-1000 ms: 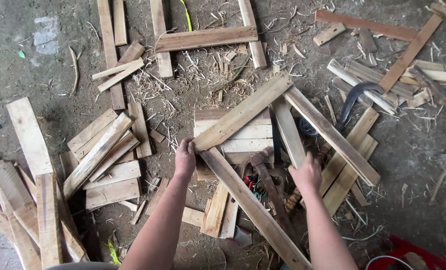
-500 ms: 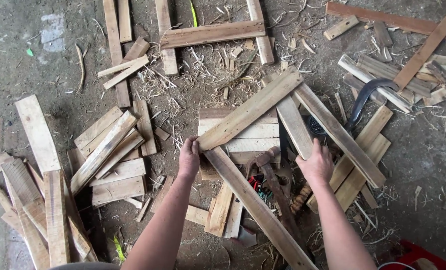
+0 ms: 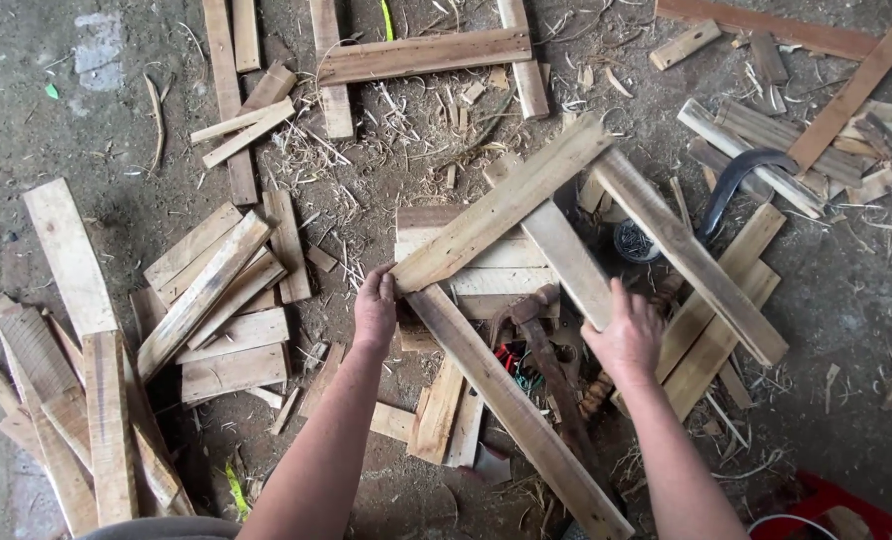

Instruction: The person is sorting through a pile of wooden planks on the ground and arranging them to form a rectangular frame structure.

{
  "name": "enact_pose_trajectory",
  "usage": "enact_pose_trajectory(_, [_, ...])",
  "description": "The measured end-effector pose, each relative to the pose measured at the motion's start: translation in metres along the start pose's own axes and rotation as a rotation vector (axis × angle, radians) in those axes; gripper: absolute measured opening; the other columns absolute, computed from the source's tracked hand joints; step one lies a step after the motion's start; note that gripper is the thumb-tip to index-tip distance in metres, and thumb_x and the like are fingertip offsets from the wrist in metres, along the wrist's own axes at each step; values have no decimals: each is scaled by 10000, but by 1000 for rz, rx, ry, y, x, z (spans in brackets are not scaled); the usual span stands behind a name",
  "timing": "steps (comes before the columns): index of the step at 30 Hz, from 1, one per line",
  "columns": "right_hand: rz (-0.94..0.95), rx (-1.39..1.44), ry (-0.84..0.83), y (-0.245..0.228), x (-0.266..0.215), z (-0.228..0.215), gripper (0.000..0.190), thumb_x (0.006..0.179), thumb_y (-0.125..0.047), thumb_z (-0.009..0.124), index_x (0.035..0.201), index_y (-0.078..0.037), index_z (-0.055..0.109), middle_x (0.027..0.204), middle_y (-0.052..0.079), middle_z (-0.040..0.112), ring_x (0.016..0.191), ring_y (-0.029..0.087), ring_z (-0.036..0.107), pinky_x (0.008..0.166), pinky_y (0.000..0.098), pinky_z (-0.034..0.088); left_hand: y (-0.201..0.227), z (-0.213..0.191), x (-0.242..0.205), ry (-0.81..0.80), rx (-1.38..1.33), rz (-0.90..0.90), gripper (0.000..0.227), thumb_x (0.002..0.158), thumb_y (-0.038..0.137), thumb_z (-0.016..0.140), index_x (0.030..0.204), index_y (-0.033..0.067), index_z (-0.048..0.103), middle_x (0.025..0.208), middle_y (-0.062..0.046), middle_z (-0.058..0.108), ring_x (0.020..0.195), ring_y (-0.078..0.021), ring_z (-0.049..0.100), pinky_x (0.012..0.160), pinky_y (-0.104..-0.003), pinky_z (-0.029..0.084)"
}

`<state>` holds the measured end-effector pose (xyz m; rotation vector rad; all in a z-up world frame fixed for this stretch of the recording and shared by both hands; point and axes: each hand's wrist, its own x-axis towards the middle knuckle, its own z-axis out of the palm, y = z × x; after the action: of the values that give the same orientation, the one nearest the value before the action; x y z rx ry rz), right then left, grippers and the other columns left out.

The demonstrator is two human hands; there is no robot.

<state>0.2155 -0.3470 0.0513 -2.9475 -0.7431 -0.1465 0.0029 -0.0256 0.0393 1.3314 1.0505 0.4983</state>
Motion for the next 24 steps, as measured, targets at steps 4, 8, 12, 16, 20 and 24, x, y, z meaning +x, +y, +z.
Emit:
enact_pose_trajectory(4, [5, -22, 73, 3, -9, 24, 834, 651, -392, 776, 1437, -193, 582, 1068, 106, 638, 1040, 315, 665, 849, 480, 572, 7, -3, -2, -9, 19, 26, 293, 1080, 156, 475, 1267, 130, 699, 1189, -192, 711, 1141, -280, 641, 1029, -462, 500])
enact_pose_trajectory(8, [87, 22, -114, 23, 12, 26, 809, 764, -422, 757, 1511, -217, 523, 1169, 141, 642, 1096, 354, 637, 919, 496, 507, 0, -1, 0, -39, 62, 26, 284, 1083, 201, 487, 1258, 178, 709, 1159, -125, 727, 1113, -252, 647, 1013, -459, 505])
enact_pose_trajectory(12, [78, -67, -219, 25, 29, 17, 898, 756, -505, 779, 1545, -231, 451, 1344, 122, 596, 1216, 369, 581, 1012, 522, 458, -5, -4, 5, -42, 109, 34, 281, 1082, 229, 493, 1250, 218, 719, 1170, -98, 740, 1147, -272, 664, 1027, -461, 504])
enact_pose_trajectory(16, [53, -76, -256, -22, 12, -34, 961, 734, -529, 789, 1572, -255, 408, 1508, 104, 488, 1345, 382, 486, 1142, 547, 342, -19, -3, 13, -38, 134, 50, 274, 1073, 240, 511, 1246, 234, 723, 1172, -101, 740, 1164, -293, 664, 1023, -468, 505])
enact_pose_trajectory(20, [-40, 198, -22, -72, -29, -52, 615, 900, -328, 737, 1468, -170, 561, 1385, 166, 548, 1279, 374, 511, 1066, 520, 391, -12, -3, 13, -33, 256, 24, 290, 1050, 273, 524, 1260, 304, 722, 1223, -70, 732, 1215, -340, 632, 1049, -491, 489])
enact_pose_trajectory(24, [-258, 367, 132, -113, -70, -41, 589, 865, -328, 740, 1407, -141, 605, 1323, 150, 594, 1197, 350, 585, 1004, 465, 450, -23, -4, 23, -23, 292, -72, 291, 1014, 344, 567, 1257, 360, 726, 1242, -53, 731, 1234, -320, 636, 1072, -470, 495])
